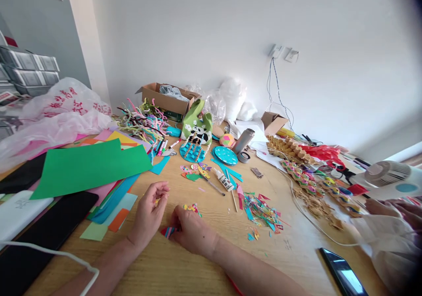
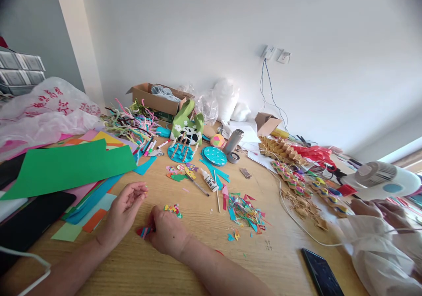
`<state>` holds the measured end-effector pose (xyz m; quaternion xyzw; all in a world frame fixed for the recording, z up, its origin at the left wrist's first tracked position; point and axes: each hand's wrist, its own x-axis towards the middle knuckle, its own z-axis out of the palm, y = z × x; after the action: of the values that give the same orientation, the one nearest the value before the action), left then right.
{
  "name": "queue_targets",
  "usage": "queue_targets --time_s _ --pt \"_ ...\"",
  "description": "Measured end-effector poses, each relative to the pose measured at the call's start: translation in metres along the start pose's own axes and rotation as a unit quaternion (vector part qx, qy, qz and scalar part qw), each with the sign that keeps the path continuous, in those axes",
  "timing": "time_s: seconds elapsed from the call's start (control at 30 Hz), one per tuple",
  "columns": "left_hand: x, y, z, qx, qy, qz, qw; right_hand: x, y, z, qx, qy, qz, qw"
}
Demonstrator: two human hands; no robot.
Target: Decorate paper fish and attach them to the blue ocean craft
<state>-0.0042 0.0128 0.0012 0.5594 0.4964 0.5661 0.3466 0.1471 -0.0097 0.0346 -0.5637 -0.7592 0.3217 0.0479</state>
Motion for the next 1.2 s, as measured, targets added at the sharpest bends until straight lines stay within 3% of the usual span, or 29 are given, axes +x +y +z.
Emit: queue_targets --time_s 0.2,0.43,0.83,1.07,1.2 --pt "0.001 0.007 0.004 -0.019 -0.070 -0.068 0.995 0.017 0.007 -0.024 0.236 0.054 0.007 0.970" --pt "0.001 0.010 0.007 -0.048 -0.134 -0.106 0.984 0.027 0.010 -0.044 0.363 0.033 0.013 0.931" --pt "0.006 0.026 0.001 -0.090 -0.068 -0.162 0.980 0.036 0.019 -0.048 0.357 0.034 -0.002 0.934" --pt "0.008 0.021 0.002 -0.098 -0.113 -0.206 0.967 0.038 0.016 -0.050 0.356 0.030 -0.007 0.934" --pt "0.006 0.020 0.004 -0.100 -0.109 -0.201 0.968 0.038 0.016 -0.048 0.356 0.028 -0.010 0.934"
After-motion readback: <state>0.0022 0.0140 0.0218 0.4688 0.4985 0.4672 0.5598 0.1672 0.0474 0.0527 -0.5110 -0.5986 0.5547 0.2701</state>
